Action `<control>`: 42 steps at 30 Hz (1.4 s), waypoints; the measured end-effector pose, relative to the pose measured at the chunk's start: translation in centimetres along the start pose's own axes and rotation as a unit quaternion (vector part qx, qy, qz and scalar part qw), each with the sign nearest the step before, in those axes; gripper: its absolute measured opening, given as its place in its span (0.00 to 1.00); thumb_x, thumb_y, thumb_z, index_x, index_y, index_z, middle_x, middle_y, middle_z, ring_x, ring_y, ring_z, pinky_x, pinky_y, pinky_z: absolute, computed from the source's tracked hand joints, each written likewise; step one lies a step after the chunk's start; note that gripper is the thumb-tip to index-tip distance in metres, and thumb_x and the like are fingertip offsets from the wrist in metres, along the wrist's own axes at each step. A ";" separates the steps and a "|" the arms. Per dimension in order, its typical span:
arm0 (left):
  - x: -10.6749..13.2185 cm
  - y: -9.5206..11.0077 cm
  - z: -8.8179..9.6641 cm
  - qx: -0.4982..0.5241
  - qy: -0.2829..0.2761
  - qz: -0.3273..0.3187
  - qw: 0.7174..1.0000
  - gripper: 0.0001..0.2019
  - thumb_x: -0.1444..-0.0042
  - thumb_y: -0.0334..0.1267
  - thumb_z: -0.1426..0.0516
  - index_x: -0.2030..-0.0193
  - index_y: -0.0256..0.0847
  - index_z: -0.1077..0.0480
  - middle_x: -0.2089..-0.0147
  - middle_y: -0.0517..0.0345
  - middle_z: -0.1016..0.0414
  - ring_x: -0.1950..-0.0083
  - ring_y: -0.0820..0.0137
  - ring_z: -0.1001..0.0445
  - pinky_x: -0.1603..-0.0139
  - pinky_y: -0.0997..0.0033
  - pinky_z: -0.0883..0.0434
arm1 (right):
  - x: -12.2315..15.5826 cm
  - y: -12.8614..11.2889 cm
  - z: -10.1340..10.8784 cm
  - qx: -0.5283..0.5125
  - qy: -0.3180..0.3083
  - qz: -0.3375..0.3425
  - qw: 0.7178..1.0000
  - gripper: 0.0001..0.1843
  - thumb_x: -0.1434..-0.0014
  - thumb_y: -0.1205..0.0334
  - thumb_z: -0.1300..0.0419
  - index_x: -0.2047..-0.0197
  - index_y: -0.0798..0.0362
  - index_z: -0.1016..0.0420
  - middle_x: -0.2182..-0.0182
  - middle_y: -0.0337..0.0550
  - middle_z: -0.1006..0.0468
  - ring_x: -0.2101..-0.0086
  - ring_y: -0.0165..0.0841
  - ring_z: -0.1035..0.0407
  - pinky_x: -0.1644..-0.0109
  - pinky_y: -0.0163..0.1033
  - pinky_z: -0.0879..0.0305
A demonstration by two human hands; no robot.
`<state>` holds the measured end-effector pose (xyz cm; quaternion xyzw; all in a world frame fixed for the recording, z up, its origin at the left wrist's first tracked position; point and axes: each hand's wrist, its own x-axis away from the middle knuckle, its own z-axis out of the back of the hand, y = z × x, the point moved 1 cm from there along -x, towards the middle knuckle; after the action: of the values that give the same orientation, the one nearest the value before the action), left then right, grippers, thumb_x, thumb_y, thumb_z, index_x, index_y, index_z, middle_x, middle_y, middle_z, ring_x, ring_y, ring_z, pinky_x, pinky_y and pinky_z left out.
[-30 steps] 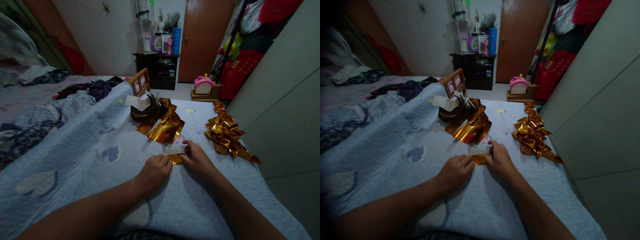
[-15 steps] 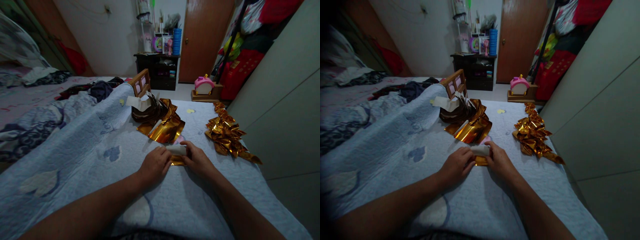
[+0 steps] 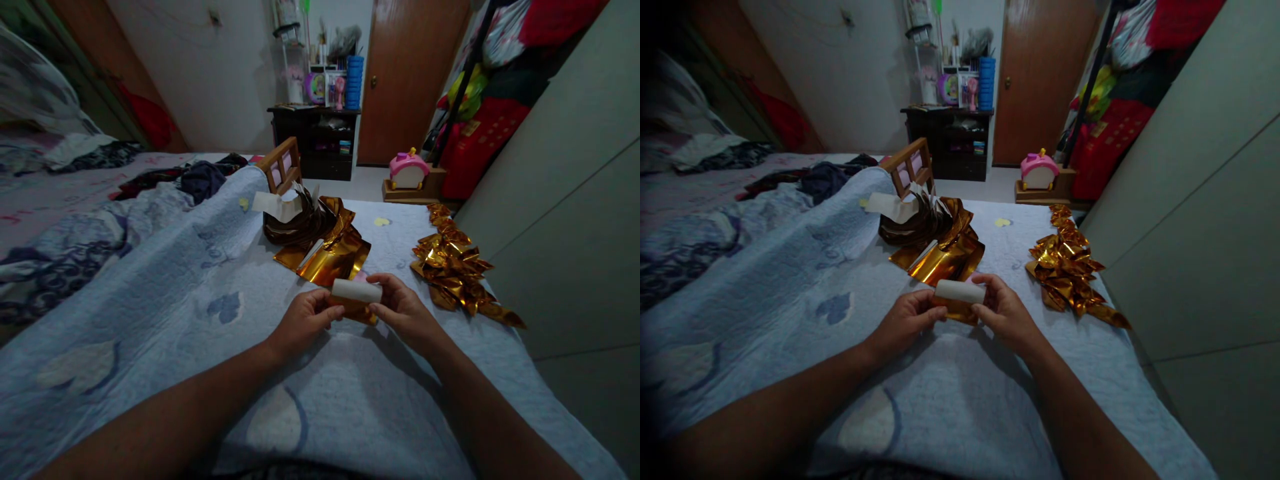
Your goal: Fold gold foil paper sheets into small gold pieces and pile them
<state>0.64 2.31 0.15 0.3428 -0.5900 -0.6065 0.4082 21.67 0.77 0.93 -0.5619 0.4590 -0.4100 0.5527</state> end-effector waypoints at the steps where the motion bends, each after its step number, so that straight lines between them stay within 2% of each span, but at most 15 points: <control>1: 0.0 0.1 0.1 0.002 0.003 0.006 1.000 0.09 0.44 0.40 0.38 0.63 0.34 0.26 0.69 0.58 0.25 0.72 0.75 0.31 0.70 0.75 0.33 | 0.0 -0.1 0.0 -0.009 -0.005 -0.006 1.000 0.22 0.47 0.63 0.35 0.50 0.47 0.35 0.54 0.43 0.25 0.56 0.36 0.25 0.52 0.42 0.27; 5: 0.0 0.3 0.2 0.031 -0.002 0.014 0.999 0.10 0.47 0.39 0.36 0.63 0.34 0.25 0.70 0.59 0.24 0.76 0.77 0.33 0.74 0.76 0.34 | 0.0 -0.3 0.0 -0.035 -0.024 -0.034 0.999 0.24 0.48 0.60 0.33 0.50 0.47 0.35 0.53 0.43 0.26 0.54 0.36 0.25 0.49 0.44 0.27; 8: 0.0 0.2 0.1 0.045 -0.017 0.018 0.999 0.11 0.47 0.39 0.36 0.60 0.34 0.24 0.70 0.59 0.25 0.76 0.78 0.32 0.75 0.77 0.33 | 0.1 -0.2 0.0 -0.036 -0.044 -0.058 0.997 0.26 0.49 0.59 0.32 0.49 0.47 0.36 0.55 0.43 0.25 0.56 0.37 0.25 0.51 0.43 0.27; 11: 0.0 -0.1 0.0 0.056 -0.040 0.019 0.997 0.14 0.45 0.39 0.36 0.54 0.34 0.25 0.68 0.58 0.24 0.74 0.77 0.29 0.73 0.77 0.30 | 0.3 -0.2 0.0 -0.029 -0.055 -0.060 0.996 0.26 0.48 0.59 0.33 0.48 0.47 0.36 0.56 0.42 0.25 0.58 0.36 0.26 0.55 0.41 0.27; 14: 0.0 -0.4 -0.1 0.065 -0.053 0.017 0.996 0.17 0.42 0.40 0.38 0.48 0.35 0.27 0.62 0.53 0.22 0.69 0.73 0.24 0.70 0.75 0.28 | 0.4 -0.5 0.0 -0.009 -0.045 -0.053 0.998 0.25 0.48 0.61 0.35 0.47 0.47 0.35 0.56 0.43 0.25 0.59 0.36 0.27 0.58 0.40 0.27; 16: 0.0 -0.5 -0.1 0.075 -0.048 0.018 0.996 0.18 0.40 0.41 0.39 0.45 0.36 0.30 0.60 0.52 0.21 0.67 0.71 0.22 0.68 0.74 0.27 | 0.4 -0.6 0.1 0.014 -0.032 -0.058 0.998 0.24 0.47 0.61 0.35 0.47 0.47 0.35 0.56 0.43 0.25 0.60 0.35 0.27 0.59 0.39 0.28; 19: -0.1 -0.4 0.0 0.099 -0.017 0.013 0.995 0.19 0.39 0.41 0.40 0.43 0.37 0.33 0.62 0.55 0.22 0.65 0.70 0.22 0.67 0.74 0.28 | 0.4 -0.7 0.0 0.023 -0.013 -0.057 0.998 0.24 0.47 0.63 0.35 0.47 0.47 0.34 0.55 0.43 0.25 0.60 0.35 0.27 0.59 0.39 0.27; 24: -0.3 -0.6 0.2 0.079 0.018 0.001 0.997 0.16 0.41 0.42 0.38 0.48 0.38 0.30 0.67 0.60 0.25 0.68 0.74 0.28 0.70 0.76 0.32 | 0.3 -0.4 -0.5 0.002 -0.023 -0.038 0.999 0.23 0.48 0.63 0.35 0.49 0.48 0.33 0.55 0.42 0.25 0.58 0.35 0.27 0.57 0.39 0.28; 28: -0.4 -0.8 0.3 0.062 0.031 -0.011 0.998 0.13 0.42 0.42 0.37 0.54 0.37 0.27 0.66 0.58 0.25 0.68 0.74 0.29 0.69 0.76 0.32 | 0.4 -0.5 -0.6 0.059 -0.041 -0.035 0.997 0.23 0.47 0.63 0.36 0.48 0.48 0.32 0.59 0.39 0.25 0.63 0.33 0.29 0.61 0.36 0.31; 33: -0.3 -0.5 -0.1 0.060 -0.014 -0.010 0.998 0.13 0.43 0.41 0.37 0.55 0.36 0.27 0.68 0.58 0.24 0.68 0.73 0.27 0.66 0.74 0.32 | 0.6 -0.3 -0.5 0.085 -0.060 -0.083 0.991 0.24 0.44 0.59 0.36 0.45 0.50 0.35 0.70 0.35 0.26 0.72 0.30 0.31 0.70 0.33 0.39; 38: -0.4 -0.6 -0.4 0.009 -0.046 -0.032 0.998 0.11 0.41 0.39 0.40 0.54 0.38 0.27 0.59 0.53 0.20 0.58 0.66 0.22 0.57 0.70 0.28 | 0.6 0.3 -0.6 0.082 -0.082 -0.088 0.989 0.23 0.44 0.59 0.35 0.46 0.51 0.34 0.71 0.35 0.25 0.73 0.29 0.32 0.72 0.32 0.41; 42: -0.7 -1.0 -0.5 -0.053 -0.045 -0.059 0.996 0.11 0.39 0.38 0.42 0.51 0.37 0.28 0.58 0.52 0.21 0.57 0.65 0.22 0.56 0.67 0.27 | 0.4 0.8 -0.6 0.102 -0.061 -0.074 0.990 0.19 0.44 0.61 0.37 0.50 0.51 0.33 0.71 0.35 0.25 0.73 0.29 0.32 0.72 0.33 0.41</control>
<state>1.32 2.70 -0.96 0.3269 -0.5536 -0.6748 0.3624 21.08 0.30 0.14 -0.5591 0.3376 -0.4594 0.6019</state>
